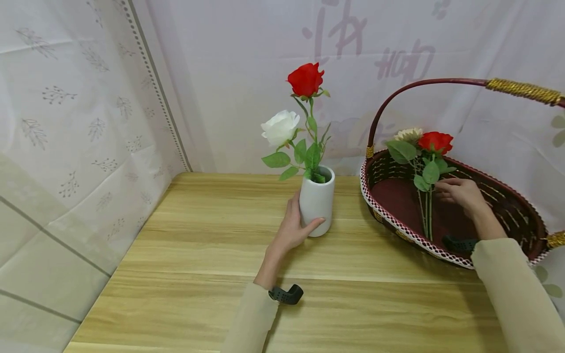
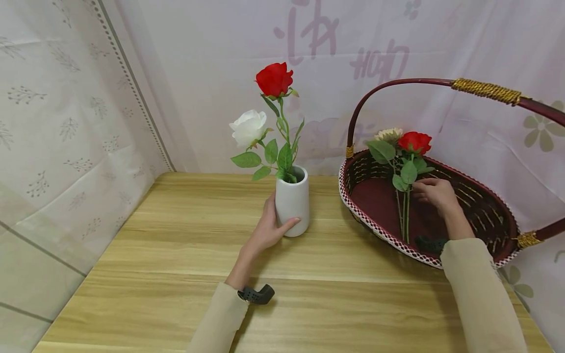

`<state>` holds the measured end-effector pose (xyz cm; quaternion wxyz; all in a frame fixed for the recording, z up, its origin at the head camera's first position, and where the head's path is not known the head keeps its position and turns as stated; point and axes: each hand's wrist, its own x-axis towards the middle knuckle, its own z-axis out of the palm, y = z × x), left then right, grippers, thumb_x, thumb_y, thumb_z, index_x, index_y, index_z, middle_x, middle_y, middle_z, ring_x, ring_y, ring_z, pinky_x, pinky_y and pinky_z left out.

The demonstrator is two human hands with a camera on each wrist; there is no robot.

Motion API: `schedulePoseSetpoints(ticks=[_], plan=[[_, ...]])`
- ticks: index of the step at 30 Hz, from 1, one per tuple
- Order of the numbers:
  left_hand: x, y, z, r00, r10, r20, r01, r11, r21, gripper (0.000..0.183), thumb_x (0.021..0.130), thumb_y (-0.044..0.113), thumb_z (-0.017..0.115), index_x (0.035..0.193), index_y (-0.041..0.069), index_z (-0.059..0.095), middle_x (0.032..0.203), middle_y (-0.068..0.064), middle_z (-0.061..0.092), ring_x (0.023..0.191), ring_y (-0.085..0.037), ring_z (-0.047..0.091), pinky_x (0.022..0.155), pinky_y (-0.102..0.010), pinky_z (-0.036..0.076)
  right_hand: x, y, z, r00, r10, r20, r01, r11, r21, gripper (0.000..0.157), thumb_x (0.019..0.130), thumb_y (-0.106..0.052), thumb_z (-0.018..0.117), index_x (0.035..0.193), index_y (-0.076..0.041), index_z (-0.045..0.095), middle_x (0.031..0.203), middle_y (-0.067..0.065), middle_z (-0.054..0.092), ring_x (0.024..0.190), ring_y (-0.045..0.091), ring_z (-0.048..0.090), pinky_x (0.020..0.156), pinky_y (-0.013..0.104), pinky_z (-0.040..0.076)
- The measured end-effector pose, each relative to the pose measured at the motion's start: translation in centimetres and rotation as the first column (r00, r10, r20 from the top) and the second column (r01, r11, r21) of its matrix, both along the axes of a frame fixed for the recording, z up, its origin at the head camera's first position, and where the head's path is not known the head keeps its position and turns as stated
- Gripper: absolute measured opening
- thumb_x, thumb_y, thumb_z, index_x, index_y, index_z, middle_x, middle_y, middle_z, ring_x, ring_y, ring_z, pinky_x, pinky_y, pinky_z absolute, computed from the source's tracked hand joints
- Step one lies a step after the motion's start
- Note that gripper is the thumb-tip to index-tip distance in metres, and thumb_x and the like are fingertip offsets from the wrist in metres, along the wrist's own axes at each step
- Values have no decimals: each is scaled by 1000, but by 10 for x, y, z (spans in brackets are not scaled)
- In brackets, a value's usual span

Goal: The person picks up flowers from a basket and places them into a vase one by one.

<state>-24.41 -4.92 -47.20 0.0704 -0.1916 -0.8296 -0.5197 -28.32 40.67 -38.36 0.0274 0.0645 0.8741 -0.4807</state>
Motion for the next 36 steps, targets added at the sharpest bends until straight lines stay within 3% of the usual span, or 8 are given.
schedulePoseSetpoints(ticks=[8, 22, 36], plan=[[0, 0, 0, 1000, -2, 1, 2, 1000, -1, 101, 91, 42, 76, 162, 15, 10, 153, -17, 30, 133, -29, 42, 110, -48, 38, -2, 0, -1, 996, 79, 28, -78, 996, -42, 74, 107, -35, 48, 146, 23, 25, 95, -13, 65, 80, -1, 66, 76, 24, 57], [-1, 0, -1, 1000, -2, 1, 2, 1000, -10, 99, 91, 43, 75, 161, 15, 11, 153, -16, 30, 133, -28, 41, 110, -48, 38, -4, -1, -5, 999, 49, 12, -48, 991, -123, 69, 107, -28, 48, 147, 23, 22, 83, -22, 60, 78, -2, 64, 74, 22, 56], [-2, -1, -2, 1000, -2, -9, 2, 1000, -9, 100, 91, 44, 75, 161, 14, 11, 154, -17, 29, 133, -29, 42, 109, -49, 38, -3, -3, -5, 1000, 12, -24, -14, 997, -79, 64, 106, -28, 52, 144, 20, 33, 85, -23, 58, 77, -4, 63, 72, 21, 56]])
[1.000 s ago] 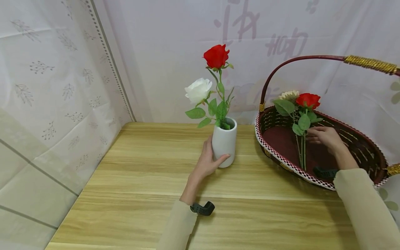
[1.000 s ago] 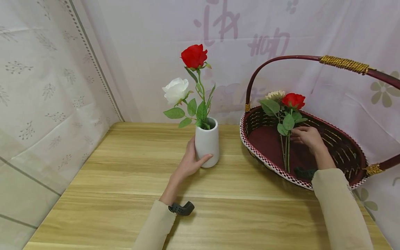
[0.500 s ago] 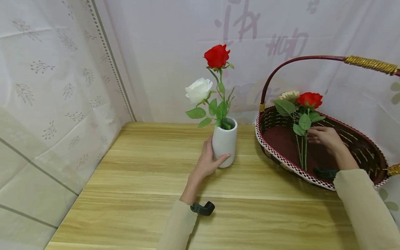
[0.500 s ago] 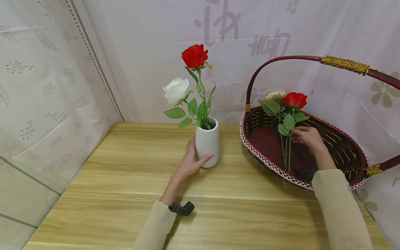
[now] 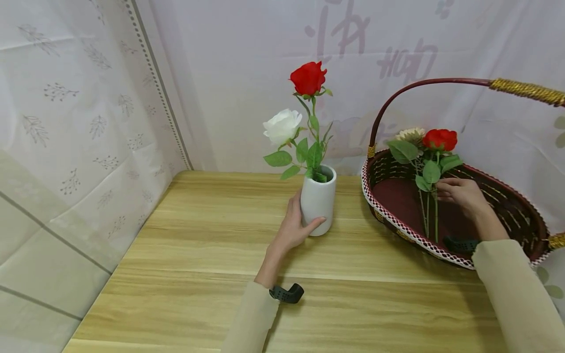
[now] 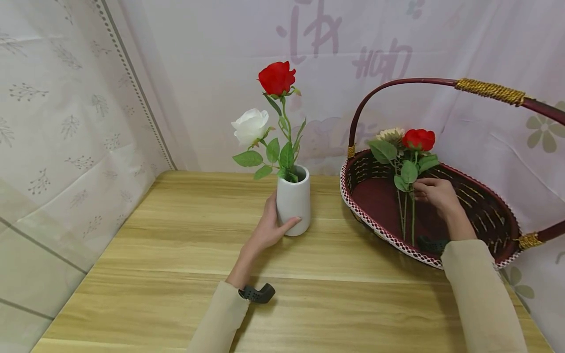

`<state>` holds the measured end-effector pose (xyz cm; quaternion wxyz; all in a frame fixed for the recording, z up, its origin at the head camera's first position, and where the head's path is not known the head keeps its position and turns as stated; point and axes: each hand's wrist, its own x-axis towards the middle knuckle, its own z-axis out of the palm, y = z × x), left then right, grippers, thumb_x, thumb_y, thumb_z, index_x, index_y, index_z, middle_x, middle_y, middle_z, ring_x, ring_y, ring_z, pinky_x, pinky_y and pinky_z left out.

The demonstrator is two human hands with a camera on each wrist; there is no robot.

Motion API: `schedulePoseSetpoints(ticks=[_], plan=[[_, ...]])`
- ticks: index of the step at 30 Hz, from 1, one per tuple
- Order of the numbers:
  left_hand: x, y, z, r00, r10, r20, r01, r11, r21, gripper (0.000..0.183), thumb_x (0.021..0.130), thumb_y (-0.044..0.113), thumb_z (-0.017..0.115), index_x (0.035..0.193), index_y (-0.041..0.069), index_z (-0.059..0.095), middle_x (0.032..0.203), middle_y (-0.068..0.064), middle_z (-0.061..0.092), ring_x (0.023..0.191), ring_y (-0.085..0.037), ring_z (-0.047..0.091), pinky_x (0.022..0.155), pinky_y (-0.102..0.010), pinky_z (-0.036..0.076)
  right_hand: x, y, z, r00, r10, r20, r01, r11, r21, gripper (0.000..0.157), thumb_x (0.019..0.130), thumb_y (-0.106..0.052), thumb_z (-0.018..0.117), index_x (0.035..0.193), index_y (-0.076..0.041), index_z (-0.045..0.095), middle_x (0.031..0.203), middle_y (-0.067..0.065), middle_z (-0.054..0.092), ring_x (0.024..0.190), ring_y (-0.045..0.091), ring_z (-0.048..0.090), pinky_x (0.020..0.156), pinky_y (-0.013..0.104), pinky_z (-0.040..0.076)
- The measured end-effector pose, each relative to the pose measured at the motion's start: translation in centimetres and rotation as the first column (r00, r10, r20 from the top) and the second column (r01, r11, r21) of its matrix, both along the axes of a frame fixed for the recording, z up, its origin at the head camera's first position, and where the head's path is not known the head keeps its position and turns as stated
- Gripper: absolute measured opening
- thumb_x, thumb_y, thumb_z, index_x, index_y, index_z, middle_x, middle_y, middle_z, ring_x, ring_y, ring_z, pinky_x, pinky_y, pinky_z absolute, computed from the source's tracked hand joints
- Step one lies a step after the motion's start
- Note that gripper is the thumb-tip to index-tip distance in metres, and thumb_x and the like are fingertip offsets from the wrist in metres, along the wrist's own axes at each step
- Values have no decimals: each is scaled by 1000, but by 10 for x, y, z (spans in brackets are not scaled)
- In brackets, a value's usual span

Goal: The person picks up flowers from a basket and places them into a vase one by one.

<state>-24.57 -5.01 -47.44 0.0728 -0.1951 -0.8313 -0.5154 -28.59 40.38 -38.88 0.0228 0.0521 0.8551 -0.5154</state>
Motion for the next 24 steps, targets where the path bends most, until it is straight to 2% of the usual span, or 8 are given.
schedulePoseSetpoints(ticks=[8, 13, 15, 19, 24], plan=[[0, 0, 1, 1000, 0, 2, 0, 1000, -10, 100, 91, 42, 76, 161, 14, 11, 154, -17, 29, 133, -28, 41, 110, -48, 38, 1, 0, 0, 999, -34, -36, 34, 999, -13, 53, 103, -30, 59, 136, 10, 46, 87, -22, 60, 76, -2, 63, 71, 21, 56], [0, 0, 1, 1000, 4, 7, -4, 1000, -10, 100, 91, 42, 76, 161, 14, 10, 154, -16, 29, 133, -28, 41, 110, -47, 38, 1, -1, 3, 997, -46, -59, 42, 997, -63, 34, 101, -29, 63, 122, -3, 57, 89, -13, 65, 76, 0, 65, 70, 22, 56], [0, 0, 2, 1000, 5, 7, -5, 1000, -10, 100, 91, 42, 76, 161, 14, 10, 154, -17, 29, 133, -28, 41, 110, -47, 37, 2, -1, 4, 996, -61, -66, 55, 995, -82, 33, 100, -30, 64, 121, -4, 58, 92, -12, 66, 76, 0, 65, 69, 21, 56], [1, 0, 2, 1000, 0, 11, 0, 1000, -5, 101, 91, 43, 75, 162, 14, 10, 153, -17, 30, 133, -29, 42, 110, -49, 38, 2, -1, 5, 992, -98, -76, 90, 991, -96, 42, 100, -31, 64, 127, 0, 54, 91, -17, 64, 75, 0, 66, 67, 20, 56], [2, 0, 3, 1000, -2, 15, 2, 1000, -3, 100, 91, 43, 75, 162, 14, 10, 151, -17, 31, 132, -29, 42, 109, -49, 38, 4, -3, 6, 983, -155, -96, 146, 985, -95, 35, 99, -34, 65, 121, -8, 57, 89, -22, 59, 73, -2, 65, 65, 19, 55]])
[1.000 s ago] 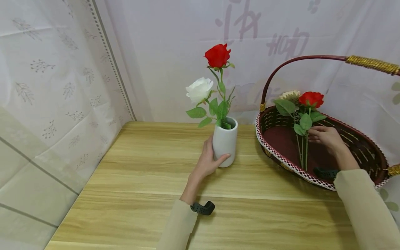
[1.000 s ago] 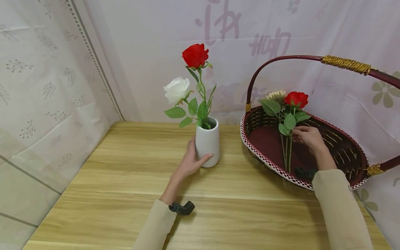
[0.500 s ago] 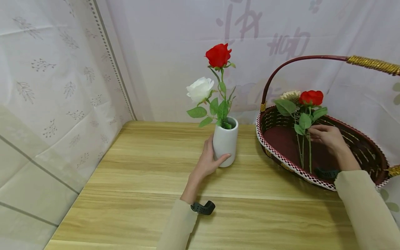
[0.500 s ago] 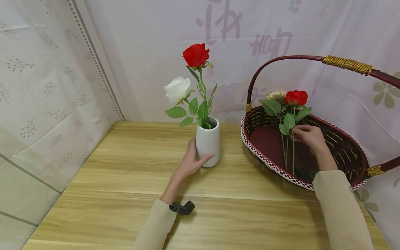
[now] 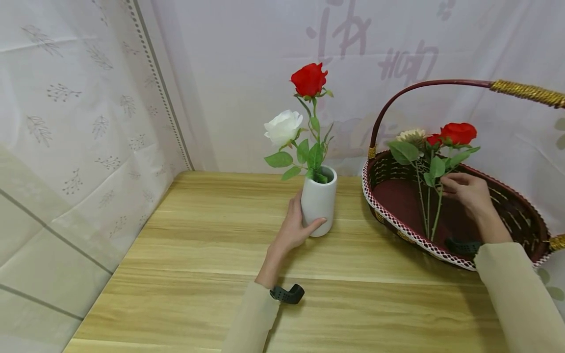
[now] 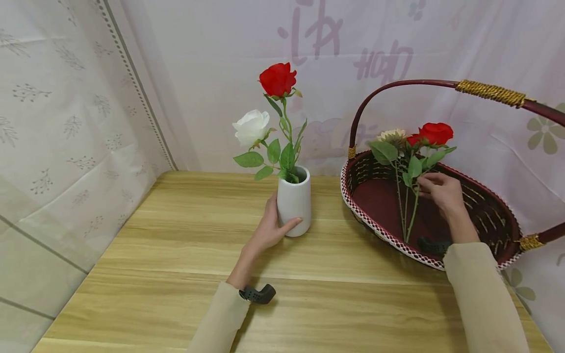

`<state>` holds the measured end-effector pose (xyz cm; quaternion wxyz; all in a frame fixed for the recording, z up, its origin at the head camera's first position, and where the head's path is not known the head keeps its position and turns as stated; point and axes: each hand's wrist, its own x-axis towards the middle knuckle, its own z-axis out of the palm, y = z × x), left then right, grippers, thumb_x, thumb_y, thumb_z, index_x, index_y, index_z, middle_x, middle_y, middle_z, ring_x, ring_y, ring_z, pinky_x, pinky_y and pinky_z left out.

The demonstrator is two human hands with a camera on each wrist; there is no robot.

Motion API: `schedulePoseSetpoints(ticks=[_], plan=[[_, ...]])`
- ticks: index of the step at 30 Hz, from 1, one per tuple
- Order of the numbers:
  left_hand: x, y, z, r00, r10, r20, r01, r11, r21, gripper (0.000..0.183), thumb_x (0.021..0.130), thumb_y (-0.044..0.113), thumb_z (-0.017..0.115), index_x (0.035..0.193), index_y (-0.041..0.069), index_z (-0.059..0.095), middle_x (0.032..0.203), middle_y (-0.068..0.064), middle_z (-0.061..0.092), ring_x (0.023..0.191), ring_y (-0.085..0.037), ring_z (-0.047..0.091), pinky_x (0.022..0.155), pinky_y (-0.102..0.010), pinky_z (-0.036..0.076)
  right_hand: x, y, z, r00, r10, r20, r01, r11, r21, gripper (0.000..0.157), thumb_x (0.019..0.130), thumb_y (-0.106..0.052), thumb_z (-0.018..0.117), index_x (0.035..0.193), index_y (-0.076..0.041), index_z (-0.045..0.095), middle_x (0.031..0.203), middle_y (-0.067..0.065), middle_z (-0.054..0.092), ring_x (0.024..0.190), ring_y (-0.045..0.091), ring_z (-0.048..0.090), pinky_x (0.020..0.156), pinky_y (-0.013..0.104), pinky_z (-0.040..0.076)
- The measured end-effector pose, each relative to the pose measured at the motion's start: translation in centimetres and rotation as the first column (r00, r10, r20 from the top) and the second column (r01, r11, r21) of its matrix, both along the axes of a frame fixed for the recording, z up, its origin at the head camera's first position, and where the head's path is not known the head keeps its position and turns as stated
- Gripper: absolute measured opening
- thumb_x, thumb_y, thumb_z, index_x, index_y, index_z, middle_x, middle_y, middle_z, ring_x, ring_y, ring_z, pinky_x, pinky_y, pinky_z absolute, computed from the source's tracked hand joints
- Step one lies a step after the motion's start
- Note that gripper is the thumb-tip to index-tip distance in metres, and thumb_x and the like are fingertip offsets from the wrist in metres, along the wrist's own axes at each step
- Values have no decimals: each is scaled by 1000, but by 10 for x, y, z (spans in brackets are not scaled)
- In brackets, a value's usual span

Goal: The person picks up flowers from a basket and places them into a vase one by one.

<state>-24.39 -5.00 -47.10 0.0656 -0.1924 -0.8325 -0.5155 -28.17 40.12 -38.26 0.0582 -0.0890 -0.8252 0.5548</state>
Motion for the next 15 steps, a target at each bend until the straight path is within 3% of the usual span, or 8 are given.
schedulePoseSetpoints(ticks=[8, 15], plan=[[1, 0, 1, 1000, -6, -15, 6, 1000, 13, 100, 91, 41, 76, 161, 14, 11, 152, -18, 31, 133, -30, 42, 109, -50, 38, 4, -3, 4, 996, -44, -71, 43, 999, -21, 35, 97, -37, 67, 119, -11, 59, 87, -24, 61, 72, -3, 65, 65, 17, 55], [-1, 2, -1, 1000, 2, 9, -2, 1000, 7, 101, 90, 42, 76, 162, 16, 10, 153, -15, 30, 133, -27, 42, 110, -47, 38, 5, -7, 12, 990, -85, -116, 62, 980, -191, 20, 94, -27, 73, 109, -17, 64, 85, -17, 66, 68, 1, 67, 61, 18, 55]])
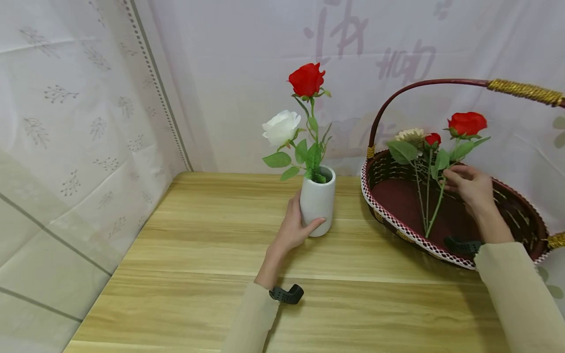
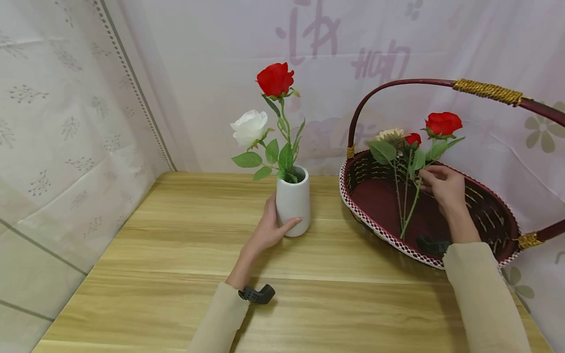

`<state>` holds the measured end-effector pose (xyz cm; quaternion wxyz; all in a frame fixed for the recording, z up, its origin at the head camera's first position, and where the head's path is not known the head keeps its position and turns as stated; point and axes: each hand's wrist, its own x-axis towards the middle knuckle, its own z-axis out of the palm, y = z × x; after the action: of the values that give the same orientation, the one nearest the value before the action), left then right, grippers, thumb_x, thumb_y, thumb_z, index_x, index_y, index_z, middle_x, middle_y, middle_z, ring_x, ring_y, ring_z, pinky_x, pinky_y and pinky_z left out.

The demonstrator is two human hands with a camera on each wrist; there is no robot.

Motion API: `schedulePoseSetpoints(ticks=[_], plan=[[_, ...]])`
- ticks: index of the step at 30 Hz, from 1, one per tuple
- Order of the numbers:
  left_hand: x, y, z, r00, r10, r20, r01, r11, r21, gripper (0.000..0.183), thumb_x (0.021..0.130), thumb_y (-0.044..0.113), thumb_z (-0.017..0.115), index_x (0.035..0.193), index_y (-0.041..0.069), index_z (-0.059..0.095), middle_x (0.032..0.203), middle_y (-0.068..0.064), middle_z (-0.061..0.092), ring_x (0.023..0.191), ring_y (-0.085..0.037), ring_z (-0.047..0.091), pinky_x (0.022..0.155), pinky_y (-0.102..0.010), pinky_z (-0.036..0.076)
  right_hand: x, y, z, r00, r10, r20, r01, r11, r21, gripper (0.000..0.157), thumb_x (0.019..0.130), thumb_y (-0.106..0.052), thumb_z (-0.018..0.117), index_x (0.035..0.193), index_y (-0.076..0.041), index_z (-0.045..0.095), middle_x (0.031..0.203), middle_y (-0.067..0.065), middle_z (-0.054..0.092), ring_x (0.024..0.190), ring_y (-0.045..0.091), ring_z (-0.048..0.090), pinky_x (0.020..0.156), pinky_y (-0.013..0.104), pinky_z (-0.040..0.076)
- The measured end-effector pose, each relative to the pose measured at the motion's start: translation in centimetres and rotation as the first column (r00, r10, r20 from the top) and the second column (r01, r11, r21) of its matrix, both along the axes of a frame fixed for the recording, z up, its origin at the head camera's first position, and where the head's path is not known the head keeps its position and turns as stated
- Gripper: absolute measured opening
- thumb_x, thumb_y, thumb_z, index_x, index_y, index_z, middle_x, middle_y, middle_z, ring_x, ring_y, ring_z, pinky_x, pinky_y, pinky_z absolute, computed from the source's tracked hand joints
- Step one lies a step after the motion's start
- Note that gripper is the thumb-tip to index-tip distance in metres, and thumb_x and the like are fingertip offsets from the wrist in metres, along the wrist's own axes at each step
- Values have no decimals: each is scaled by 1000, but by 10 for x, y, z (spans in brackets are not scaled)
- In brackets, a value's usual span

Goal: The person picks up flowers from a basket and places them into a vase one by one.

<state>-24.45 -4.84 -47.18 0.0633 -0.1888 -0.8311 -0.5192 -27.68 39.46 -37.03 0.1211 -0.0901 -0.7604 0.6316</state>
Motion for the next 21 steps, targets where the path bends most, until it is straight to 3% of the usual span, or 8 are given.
schedulePoseSetpoints(ticks=[7, 21], plan=[[0, 0, -1, 1000, -1, -12, 1, 1000, 8, 101, 90, 42, 77, 162, 15, 10, 153, -16, 30, 133, -27, 41, 110, -47, 38, 1, -5, 8, 998, -19, -64, 9, 990, -144, 12, 92, -17, 75, 101, -15, 68, 82, -11, 69, 66, 4, 68, 61, 19, 55], [-1, 0, -1, 1000, 4, -27, -4, 1000, -4, 101, 91, 40, 77, 161, 13, 10, 152, -17, 30, 133, -28, 41, 110, -47, 37, 6, -16, 25, 988, -77, -138, 41, 968, -247, 9, 92, -10, 74, 100, -12, 70, 83, -8, 70, 65, 6, 68, 59, 19, 55]])
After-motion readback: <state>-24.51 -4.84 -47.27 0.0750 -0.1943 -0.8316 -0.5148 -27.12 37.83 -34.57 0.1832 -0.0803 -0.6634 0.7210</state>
